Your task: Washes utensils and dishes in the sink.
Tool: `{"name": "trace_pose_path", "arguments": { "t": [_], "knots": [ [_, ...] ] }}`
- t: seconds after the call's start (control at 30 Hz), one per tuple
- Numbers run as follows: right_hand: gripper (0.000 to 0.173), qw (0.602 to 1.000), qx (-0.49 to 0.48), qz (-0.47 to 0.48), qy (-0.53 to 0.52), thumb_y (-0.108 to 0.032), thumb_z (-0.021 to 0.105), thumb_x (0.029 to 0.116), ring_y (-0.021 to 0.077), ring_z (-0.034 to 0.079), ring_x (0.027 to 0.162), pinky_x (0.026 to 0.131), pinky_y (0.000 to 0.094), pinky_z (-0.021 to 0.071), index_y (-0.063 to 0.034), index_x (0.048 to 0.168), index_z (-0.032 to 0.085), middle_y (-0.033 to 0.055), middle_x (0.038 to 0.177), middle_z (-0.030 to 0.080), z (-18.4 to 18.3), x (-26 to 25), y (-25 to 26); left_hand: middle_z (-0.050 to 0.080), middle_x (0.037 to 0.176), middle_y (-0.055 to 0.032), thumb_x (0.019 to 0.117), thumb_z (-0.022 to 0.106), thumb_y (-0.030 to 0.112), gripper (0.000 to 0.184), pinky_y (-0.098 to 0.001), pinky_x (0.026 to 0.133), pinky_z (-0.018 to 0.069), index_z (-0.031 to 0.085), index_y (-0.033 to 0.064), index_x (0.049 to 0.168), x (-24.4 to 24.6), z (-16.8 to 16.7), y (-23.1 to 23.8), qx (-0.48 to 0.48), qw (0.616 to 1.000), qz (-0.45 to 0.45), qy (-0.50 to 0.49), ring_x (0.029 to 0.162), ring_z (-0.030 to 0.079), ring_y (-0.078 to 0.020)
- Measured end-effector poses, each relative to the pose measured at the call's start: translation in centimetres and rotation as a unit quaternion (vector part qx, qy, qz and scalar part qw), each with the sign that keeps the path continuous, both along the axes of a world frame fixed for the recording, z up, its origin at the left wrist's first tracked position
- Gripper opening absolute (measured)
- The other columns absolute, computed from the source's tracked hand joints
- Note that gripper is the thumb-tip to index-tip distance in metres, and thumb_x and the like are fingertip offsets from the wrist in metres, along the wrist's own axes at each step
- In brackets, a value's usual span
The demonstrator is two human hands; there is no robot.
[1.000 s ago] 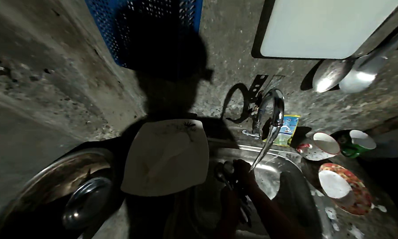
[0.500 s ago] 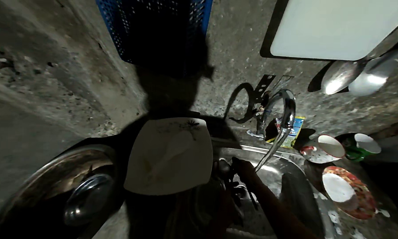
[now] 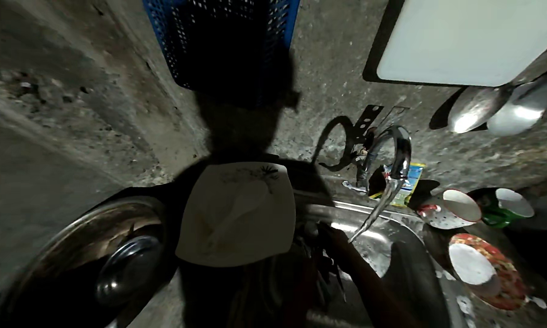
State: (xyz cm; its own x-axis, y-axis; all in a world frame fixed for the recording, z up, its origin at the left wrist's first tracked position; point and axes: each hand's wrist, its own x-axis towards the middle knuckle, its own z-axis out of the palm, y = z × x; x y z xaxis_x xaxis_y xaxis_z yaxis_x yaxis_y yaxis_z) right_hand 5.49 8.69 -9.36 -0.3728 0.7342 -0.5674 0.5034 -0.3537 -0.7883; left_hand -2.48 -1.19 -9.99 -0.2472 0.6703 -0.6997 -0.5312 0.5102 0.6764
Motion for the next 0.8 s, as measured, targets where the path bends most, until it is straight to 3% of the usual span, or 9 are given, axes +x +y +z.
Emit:
{"name": "trace_pose_path", "arguments": {
  "t": [0.1,0.2,0.3,0.47,0.57,0.6,0.67,0.73,0.8],
  "knots": [
    [0.024,0.996,0.035,-0.068,0.038,-0.017,0.057,0.1051,0.0058,0.062,0.076,0.074,0.0254,0.0529,0.0018,0.115,0.068,0.0035,0.089,0.068,-0.8,-0.1,-0.2,0.071,0.093,-0.0124,0.1087,0.051,0.022,0.035,-0.0279,0.069,0.0563,0.059,-0.0096,0.119,0.0,0.8,0.0,-0.033,0.999,-0.003,-0.012,0.077,0.068,-0.0135],
    [0.033,0.984,0.077,-0.153,0.049,-0.012,0.059,0.1037,0.0188,0.066,0.099,0.092,0.0352,0.0531,0.0087,0.129,0.061,0.0187,0.113,0.068,-2.2,-0.3,-0.1,0.067,0.09,-0.0098,0.1077,0.053,0.021,0.03,-0.0271,0.066,0.0559,0.058,-0.006,0.12,0.8,1.5,0.0,-0.041,0.999,0.023,-0.013,0.072,0.065,-0.0124],
    [0.041,0.995,0.065,-0.082,0.011,-0.016,0.055,0.1058,0.0207,0.066,0.107,0.095,0.036,0.0541,0.0049,0.141,0.053,0.0204,0.125,0.065,-1.5,-0.8,-0.6,0.063,0.094,-0.0124,0.1038,0.061,0.02,0.031,-0.0298,0.069,0.0541,0.06,-0.0068,0.119,0.8,1.7,-0.2,-0.061,0.998,0.002,0.027,0.077,0.06,-0.0151],
    [0.037,0.989,0.088,-0.013,-0.116,-0.024,0.051,0.1091,0.0236,0.065,0.09,0.084,0.0402,0.0529,0.0031,0.13,0.063,0.0183,0.106,0.068,-0.4,-1.6,1.1,0.065,0.083,-0.0089,0.1022,0.062,0.014,0.023,-0.0251,0.061,0.0538,0.061,-0.0068,0.113,0.9,2.3,-0.1,-0.05,0.999,0.004,0.01,0.067,0.062,-0.0116],
    [0.054,0.986,0.066,0.082,-0.126,-0.012,0.059,0.1021,0.0327,0.059,0.127,0.109,0.0472,0.0457,-0.0001,0.152,0.043,0.0244,0.139,0.059,0.6,-1.6,0.9,0.065,0.09,-0.0124,0.1068,0.055,0.018,0.031,-0.0304,0.069,0.0555,0.058,-0.0085,0.122,0.4,1.5,0.0,-0.036,0.999,-0.023,0.009,0.074,0.063,-0.0156],
    [0.051,0.991,0.065,0.063,-0.102,-0.012,0.059,0.1024,0.0314,0.061,0.124,0.108,0.0461,0.0476,0.001,0.15,0.046,0.0241,0.137,0.06,0.1,-1.2,1.1,0.067,0.091,-0.0126,0.1074,0.053,0.017,0.029,-0.0303,0.069,0.0576,0.058,-0.0079,0.122,0.3,1.2,-0.1,-0.024,0.999,-0.022,-0.015,0.075,0.067,-0.0157],
    [0.031,0.996,0.065,-0.039,-0.056,-0.015,0.05,0.1079,0.0192,0.064,0.088,0.082,0.0368,0.0546,0.0021,0.131,0.061,0.0152,0.107,0.067,-0.5,-0.8,1.8,0.07,0.095,-0.0154,0.108,0.051,0.015,0.027,-0.0327,0.07,0.0605,0.057,-0.0082,0.122,0.2,0.7,-0.2,-0.025,0.997,-0.013,-0.077,0.078,0.071,-0.019],
    [0.032,0.995,0.059,-0.073,-0.035,-0.025,0.044,0.1114,0.0072,0.045,0.054,0.053,0.0258,0.0418,-0.0001,0.116,0.065,0.0013,0.076,0.055,-0.1,-0.7,2.7,0.071,0.096,-0.0162,0.1093,0.048,0.015,0.028,-0.0328,0.071,0.0602,0.059,-0.009,0.12,0.0,1.3,-0.2,-0.024,0.996,-0.022,-0.088,0.078,0.071,-0.0197],
    [0.038,0.996,0.049,0.02,-0.075,-0.034,0.049,0.1097,0.0112,0.049,0.06,0.059,0.0289,0.0448,-0.002,0.123,0.064,0.0041,0.08,0.056,1.5,-0.9,2.5,0.07,0.092,-0.0158,0.1104,0.045,0.016,0.029,-0.032,0.068,0.0605,0.057,-0.0085,0.119,0.0,1.9,-0.2,-0.028,0.995,-0.022,-0.095,0.074,0.071,-0.0191]
  ]
}}
